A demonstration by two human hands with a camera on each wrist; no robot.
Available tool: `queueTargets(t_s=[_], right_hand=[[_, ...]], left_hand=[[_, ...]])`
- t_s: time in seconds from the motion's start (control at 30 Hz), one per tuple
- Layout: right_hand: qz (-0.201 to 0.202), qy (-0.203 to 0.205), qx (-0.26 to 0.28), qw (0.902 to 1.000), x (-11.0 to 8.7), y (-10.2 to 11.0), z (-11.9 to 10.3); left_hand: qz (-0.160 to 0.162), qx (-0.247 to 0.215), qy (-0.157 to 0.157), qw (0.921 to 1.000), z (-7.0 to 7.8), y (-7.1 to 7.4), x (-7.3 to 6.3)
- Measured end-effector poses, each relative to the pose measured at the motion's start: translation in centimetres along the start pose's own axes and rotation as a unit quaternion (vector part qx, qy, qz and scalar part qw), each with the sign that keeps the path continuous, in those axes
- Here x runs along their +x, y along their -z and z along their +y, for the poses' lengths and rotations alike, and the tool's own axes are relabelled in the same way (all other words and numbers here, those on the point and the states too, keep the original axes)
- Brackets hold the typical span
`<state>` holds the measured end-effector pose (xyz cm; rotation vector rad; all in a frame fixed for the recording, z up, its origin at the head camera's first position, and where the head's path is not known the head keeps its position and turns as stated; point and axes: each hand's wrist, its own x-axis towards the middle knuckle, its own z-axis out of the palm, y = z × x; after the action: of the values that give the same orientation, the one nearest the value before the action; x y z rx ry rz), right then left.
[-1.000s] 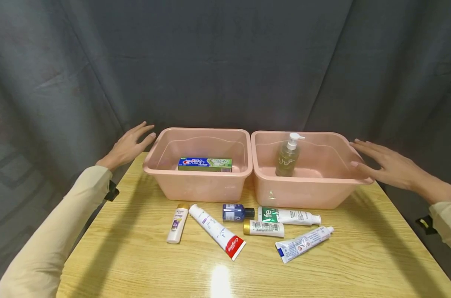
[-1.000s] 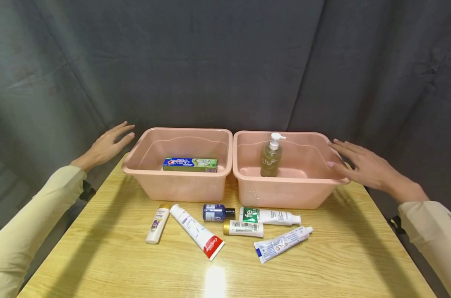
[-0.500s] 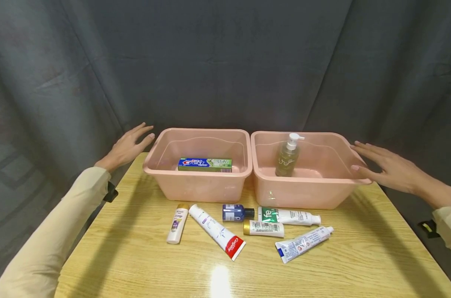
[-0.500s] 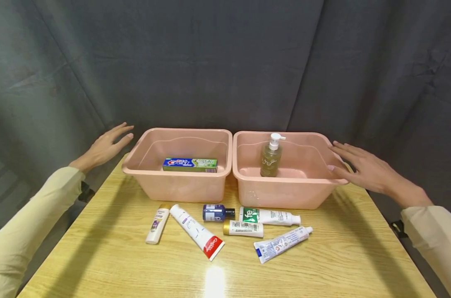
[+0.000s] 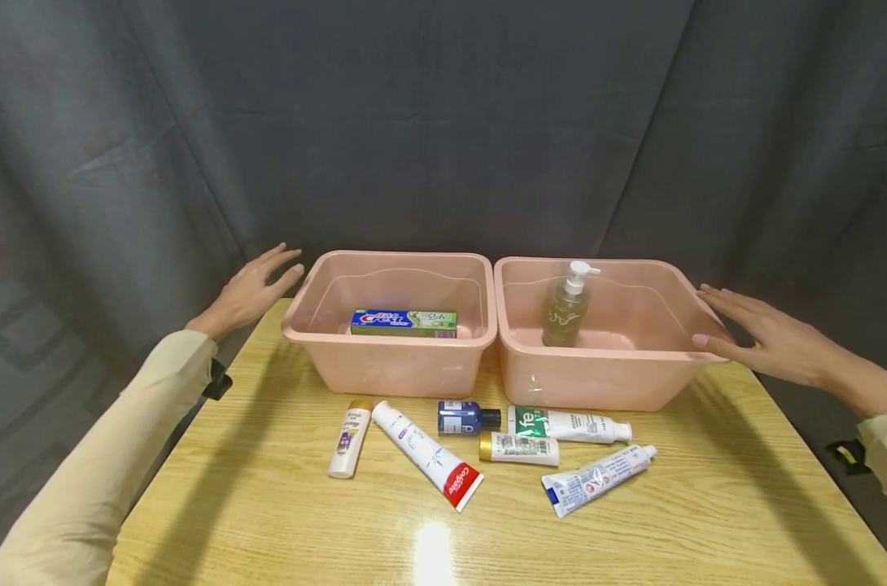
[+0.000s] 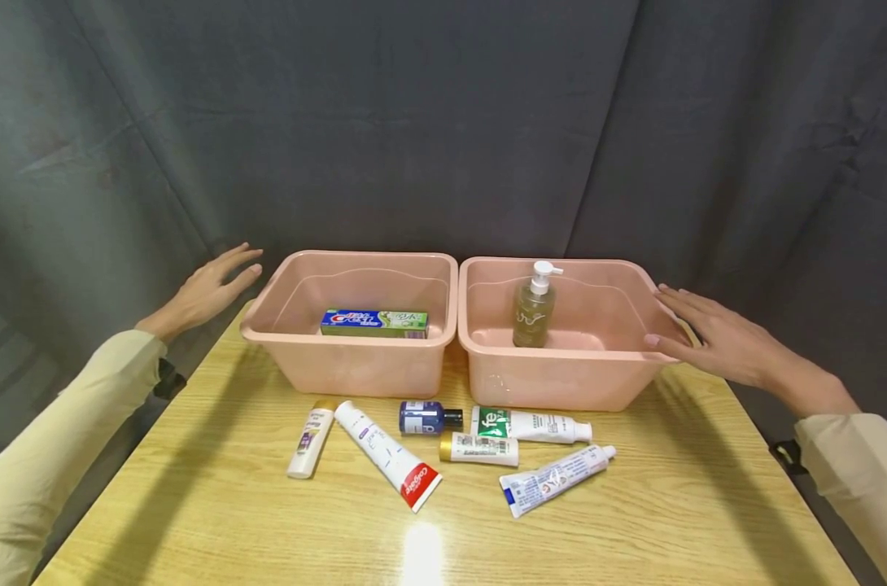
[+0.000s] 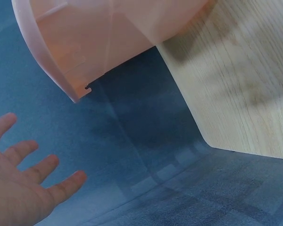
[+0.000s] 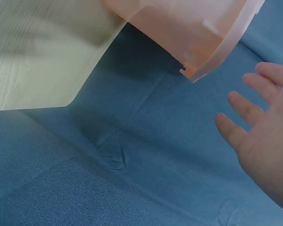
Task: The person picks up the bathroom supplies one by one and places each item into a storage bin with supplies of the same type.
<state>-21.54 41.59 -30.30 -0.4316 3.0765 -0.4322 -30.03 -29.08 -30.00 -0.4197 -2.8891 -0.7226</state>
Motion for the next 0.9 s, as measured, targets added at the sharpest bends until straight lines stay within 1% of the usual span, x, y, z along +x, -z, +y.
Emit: queueTargets(t_s=[0.3, 0.4, 0.73, 0.9], right_hand=[[0.002, 0.022, 0.034, 0.9992, -0.41, -0.14, -0.05], [-0.002, 0.022, 0.045, 0.9987, -0.44, -0.24, -0.18], [-0.011, 0.020, 0.044, 0.9988, -0.14, -0.58, -0.57], [-0.012, 0.029, 0.042, 0.9986, -0.04, -0.67, -0.59]], left_hand=[[0.002, -0.008, 0.002, 1.0000, -0.10, -0.06, -0.25], [0.003, -0.015, 0.004, 0.9999, -0.14, -0.11, -0.27], [0.002, -0.037, 0.014, 0.9992, -0.23, -0.16, -0.78], [0.005, -0.044, 0.020, 0.9988, -0.28, -0.09, -1.01]])
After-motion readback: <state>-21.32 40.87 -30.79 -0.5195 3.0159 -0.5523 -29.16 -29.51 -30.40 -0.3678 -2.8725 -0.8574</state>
